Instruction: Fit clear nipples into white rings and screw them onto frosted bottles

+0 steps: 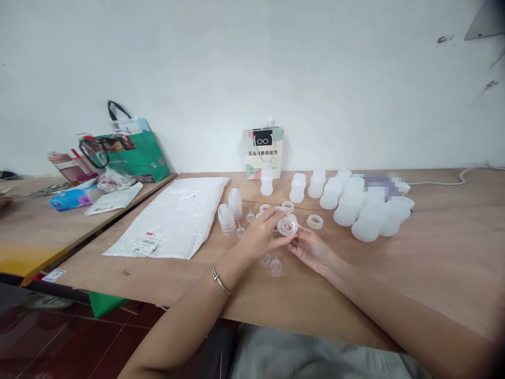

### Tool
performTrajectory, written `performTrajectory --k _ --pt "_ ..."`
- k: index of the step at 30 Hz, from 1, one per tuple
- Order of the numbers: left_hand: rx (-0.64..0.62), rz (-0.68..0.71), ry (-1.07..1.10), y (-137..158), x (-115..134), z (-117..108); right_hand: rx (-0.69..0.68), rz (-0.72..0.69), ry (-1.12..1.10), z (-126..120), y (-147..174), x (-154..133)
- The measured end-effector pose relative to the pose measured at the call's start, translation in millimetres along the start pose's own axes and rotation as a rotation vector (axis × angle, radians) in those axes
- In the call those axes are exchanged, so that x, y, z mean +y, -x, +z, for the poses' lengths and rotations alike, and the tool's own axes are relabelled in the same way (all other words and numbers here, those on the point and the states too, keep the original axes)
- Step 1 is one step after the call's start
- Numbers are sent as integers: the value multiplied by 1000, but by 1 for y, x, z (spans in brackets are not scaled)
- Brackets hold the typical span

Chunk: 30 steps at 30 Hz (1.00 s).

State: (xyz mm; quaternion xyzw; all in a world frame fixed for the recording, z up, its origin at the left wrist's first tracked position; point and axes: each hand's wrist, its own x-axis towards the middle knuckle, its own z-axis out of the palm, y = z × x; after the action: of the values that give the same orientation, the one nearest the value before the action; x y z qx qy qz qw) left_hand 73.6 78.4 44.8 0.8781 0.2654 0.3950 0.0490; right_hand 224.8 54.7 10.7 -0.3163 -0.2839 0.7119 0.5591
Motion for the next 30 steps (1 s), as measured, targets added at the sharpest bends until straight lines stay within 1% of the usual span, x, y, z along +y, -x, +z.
performTrajectory --k 5,12,19,22,27,30 --pt "0 4 -68 1 6 1 31 9 55 4 2 -2" --pt "-140 68 -83 3 12 -1 22 27 118 0 1 -1" --pt "-118 -14 -66 0 12 0 20 35 68 -5 1 -2" --pt "-114 -71 -45 0 12 3 19 36 89 -6 0 -1" --pt "-33 -146 -31 -1 9 3 30 -33 81 -3 -1 2" --pt "-77 -151 -13 -3 5 1 54 -90 121 -3 0 0"
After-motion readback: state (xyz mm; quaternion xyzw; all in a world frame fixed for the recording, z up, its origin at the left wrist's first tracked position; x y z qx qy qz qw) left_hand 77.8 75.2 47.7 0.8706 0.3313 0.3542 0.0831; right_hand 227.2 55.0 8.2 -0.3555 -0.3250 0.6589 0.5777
